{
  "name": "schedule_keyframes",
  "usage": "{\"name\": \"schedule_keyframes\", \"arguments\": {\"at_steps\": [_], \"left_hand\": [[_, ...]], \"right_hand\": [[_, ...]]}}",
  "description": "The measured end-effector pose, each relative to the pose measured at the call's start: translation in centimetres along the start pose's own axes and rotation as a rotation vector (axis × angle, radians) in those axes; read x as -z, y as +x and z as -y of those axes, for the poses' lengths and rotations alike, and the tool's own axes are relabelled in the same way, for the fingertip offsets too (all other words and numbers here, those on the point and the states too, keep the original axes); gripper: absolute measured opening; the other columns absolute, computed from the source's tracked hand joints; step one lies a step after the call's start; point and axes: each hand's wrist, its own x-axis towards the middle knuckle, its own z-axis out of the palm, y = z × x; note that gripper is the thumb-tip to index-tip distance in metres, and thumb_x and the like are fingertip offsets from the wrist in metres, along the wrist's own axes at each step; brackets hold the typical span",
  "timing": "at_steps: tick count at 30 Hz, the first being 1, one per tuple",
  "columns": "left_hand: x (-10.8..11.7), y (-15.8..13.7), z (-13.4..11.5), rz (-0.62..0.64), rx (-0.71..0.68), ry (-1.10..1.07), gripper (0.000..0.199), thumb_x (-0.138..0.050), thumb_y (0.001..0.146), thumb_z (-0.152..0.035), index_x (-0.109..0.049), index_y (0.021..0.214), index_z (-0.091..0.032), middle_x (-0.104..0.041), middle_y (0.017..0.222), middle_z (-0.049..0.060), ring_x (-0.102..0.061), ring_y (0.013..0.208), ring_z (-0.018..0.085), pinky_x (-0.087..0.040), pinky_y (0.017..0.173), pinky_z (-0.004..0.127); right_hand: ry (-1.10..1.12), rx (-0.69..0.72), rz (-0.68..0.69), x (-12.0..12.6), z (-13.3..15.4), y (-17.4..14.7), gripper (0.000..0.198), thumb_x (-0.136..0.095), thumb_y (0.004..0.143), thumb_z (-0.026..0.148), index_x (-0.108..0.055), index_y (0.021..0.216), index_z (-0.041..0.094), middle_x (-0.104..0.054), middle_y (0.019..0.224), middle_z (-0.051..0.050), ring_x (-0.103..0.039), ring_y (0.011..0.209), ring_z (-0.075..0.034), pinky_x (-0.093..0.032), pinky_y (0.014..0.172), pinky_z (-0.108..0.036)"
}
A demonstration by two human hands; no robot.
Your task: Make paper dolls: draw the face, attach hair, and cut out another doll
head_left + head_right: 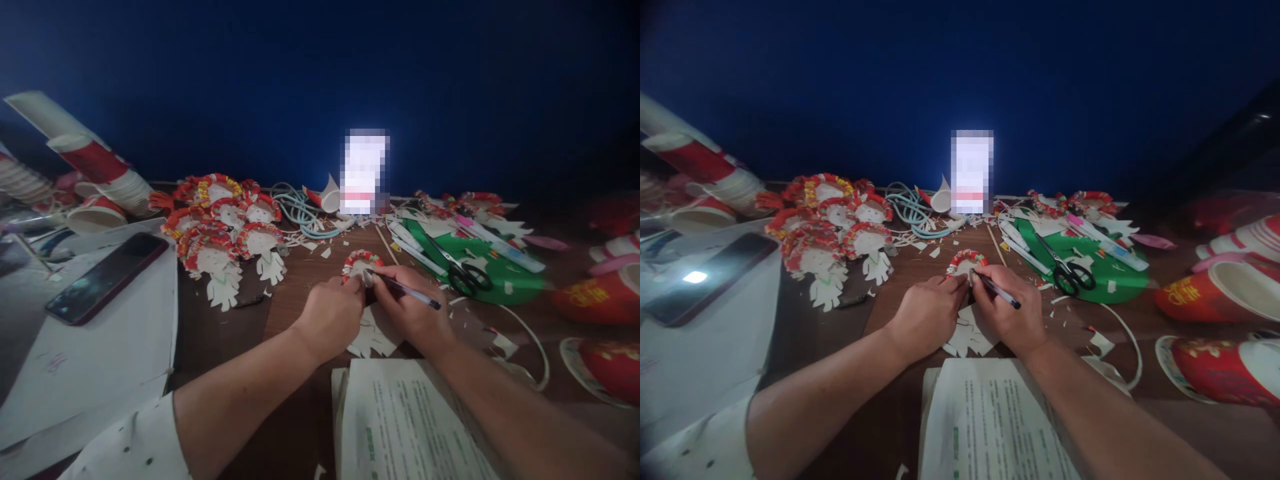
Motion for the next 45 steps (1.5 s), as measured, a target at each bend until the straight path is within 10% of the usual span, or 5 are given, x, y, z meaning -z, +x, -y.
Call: {"name": "schedule_keyframes", "arguments": {"at_steps": [45], "left_hand": [[-0.2, -0.1, 0.3, 0.019, -0.066, 0.083, 0.047, -0.041, 0.091, -0.014, -0.050, 0.137, -0.014, -0.059, 0.133, 0.012, -0.061, 0.099, 0.024, -0.055, 0.075, 0.035]], "right_hand": [[0.005, 0.028, -0.070, 0.6, 0.1, -0.4, 0.015, -0.056, 0.092, 0.028, -0.067, 0.099, 0.022, -0.075, 0.096, -0.005, -0.072, 0.088, -0.019, -0.056, 0.079, -0.031]]}}
